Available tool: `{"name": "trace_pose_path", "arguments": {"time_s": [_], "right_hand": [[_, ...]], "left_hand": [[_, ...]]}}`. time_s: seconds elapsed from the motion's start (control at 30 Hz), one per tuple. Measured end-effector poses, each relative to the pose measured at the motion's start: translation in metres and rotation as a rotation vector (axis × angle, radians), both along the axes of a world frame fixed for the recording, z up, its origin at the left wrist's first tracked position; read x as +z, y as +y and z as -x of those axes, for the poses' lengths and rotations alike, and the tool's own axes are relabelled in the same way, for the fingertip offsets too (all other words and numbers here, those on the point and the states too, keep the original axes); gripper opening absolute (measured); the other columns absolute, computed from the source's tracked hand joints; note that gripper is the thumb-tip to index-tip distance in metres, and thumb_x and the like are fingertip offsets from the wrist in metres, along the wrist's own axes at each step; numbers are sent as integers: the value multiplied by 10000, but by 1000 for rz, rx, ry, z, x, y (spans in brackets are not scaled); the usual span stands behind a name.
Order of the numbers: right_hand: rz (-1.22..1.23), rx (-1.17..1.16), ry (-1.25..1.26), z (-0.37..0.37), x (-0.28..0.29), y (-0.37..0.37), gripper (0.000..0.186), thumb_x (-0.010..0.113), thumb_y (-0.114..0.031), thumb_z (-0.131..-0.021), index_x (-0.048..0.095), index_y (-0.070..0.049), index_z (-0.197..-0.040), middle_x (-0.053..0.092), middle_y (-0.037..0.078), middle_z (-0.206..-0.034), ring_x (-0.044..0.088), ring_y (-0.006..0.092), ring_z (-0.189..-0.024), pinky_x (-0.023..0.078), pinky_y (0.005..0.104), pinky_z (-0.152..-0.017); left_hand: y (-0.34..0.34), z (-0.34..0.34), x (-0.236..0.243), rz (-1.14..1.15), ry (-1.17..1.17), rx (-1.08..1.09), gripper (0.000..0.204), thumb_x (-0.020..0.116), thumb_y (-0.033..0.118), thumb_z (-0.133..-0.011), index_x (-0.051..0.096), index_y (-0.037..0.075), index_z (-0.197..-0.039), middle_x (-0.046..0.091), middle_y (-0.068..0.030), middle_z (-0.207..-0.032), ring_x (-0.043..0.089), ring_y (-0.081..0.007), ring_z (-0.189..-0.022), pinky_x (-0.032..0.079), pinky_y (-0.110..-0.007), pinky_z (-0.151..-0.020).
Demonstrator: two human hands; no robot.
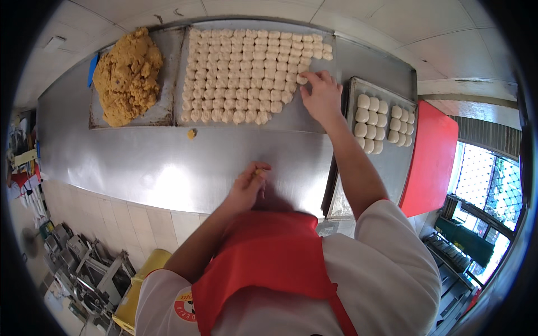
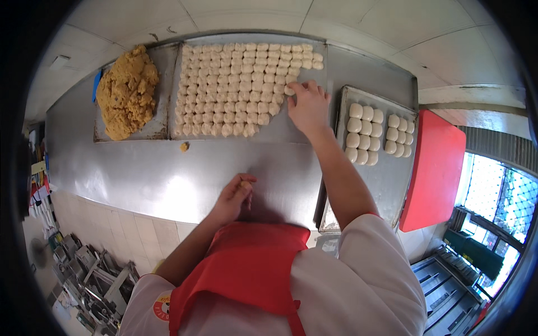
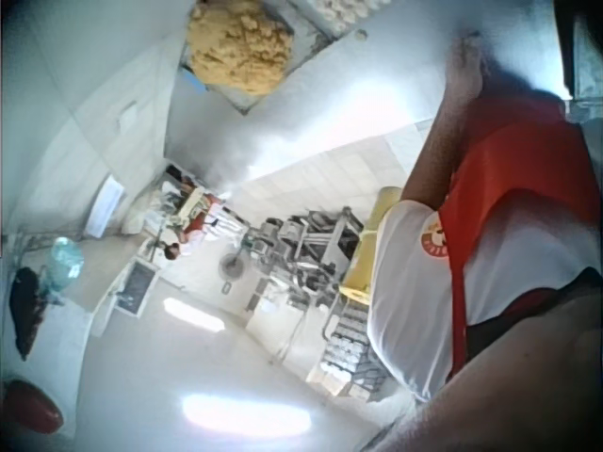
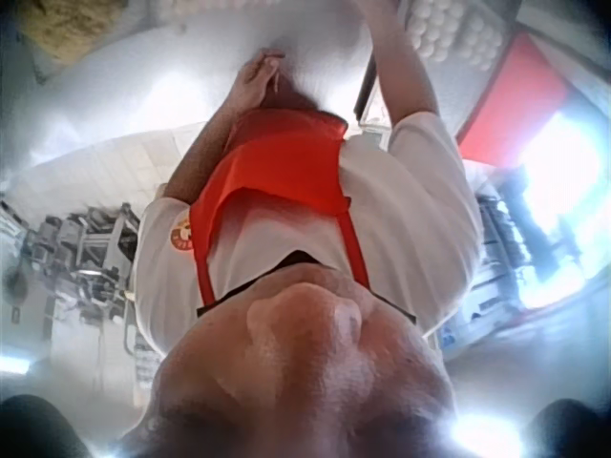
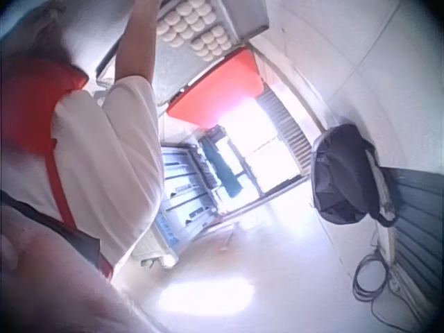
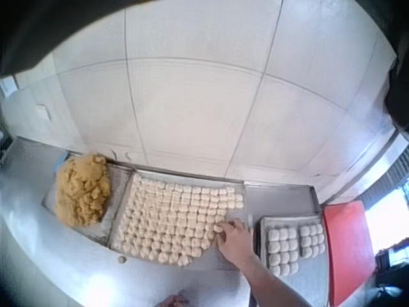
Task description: The person fills small pieces of white dough with a yellow filling, rolls them into balls, and places them onto a baking sheet. They open an industrial oven door to look inside before returning to the table to roll a larger piece of dough into a cylinder and cut it into portions using a blue scraper.
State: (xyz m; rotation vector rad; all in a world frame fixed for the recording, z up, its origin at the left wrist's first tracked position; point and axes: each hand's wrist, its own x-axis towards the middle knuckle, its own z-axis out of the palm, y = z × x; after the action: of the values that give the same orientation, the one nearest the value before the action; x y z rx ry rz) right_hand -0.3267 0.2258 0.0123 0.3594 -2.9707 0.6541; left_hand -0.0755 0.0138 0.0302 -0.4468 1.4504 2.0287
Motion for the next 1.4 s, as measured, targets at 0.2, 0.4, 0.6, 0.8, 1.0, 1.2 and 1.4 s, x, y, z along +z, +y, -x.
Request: {"name": "trace_pose_path", "arguments": {"time_s": [0.2, 0.4, 0.6, 0.8, 1.0, 1.2, 1.4], "right_hand": [[199, -51, 52, -14, -25, 2, 250, 766, -227, -943, 751, -167, -1186, 720, 74, -988, 711, 268, -888, 469, 463, -952], [563, 4, -497, -203, 26, 3, 243, 804, -262, -942, 766, -49, -1055, 761, 104, -943, 698, 218, -778, 548, 379, -704], [-13, -56, 99, -262, 7, -8, 271, 799, -298, -896, 725, -141, -1105, 631, 115, -1224, 586, 344, -1161, 366, 562, -1022], [-274, 85, 381, -239, -23, -36, 328, 736, -237, -933, 693, -136, -1242, 559, 159, -1357, 511, 376, -1277, 326, 569, -1156], [459, 136, -7, -301, 15, -27, 304, 761, -132, -935, 695, -77, -1227, 629, 160, -1256, 630, 361, -1192, 539, 428, -979], [430, -62, 109, -309, -17, -8, 300, 862, -139, -849, 767, -94, -1130, 755, 98, -1052, 687, 327, -1090, 570, 432, -900], [421, -70, 67, -310, -28, 16, 415, 823, -189, -890, 734, -123, -1291, 703, 99, -1212, 631, 337, -1153, 497, 446, -1044]], "left_hand": [[-20, 9, 22, -131, -30, 227, 287, 584, 266, -1112, 640, 19, -1245, 583, -28, -871, 596, -146, -782, 526, -305, -768], [-74, -32, 4, -393, -115, 391, 329, 562, 305, -1126, 669, -2, -1178, 582, -25, -822, 624, -150, -731, 545, -291, -652], [-31, -74, 14, -243, -111, 255, 300, 638, 272, -1100, 683, 17, -1252, 584, 19, -738, 550, -61, -594, 367, -223, -441], [15, -73, -20, -296, -111, 461, 326, 630, 370, -1100, 648, 50, -1161, 614, 3, -861, 566, -104, -724, 453, -288, -644], [30, -52, -13, -473, -105, 379, 356, 532, 311, -1127, 631, 40, -1335, 639, -79, -1226, 594, -190, -1111, 475, -392, -997], [24, -25, -41, 767, 810, -193, 417, 647, 245, -943, 691, 64, -1315, 602, -142, -1394, 556, -316, -1304, 424, -466, -1079], [31, -26, -26, 1043, 987, -626, 539, 727, 146, -865, 602, 76, -1384, 603, -128, -1374, 544, -372, -1312, 439, -500, -1078]]}}
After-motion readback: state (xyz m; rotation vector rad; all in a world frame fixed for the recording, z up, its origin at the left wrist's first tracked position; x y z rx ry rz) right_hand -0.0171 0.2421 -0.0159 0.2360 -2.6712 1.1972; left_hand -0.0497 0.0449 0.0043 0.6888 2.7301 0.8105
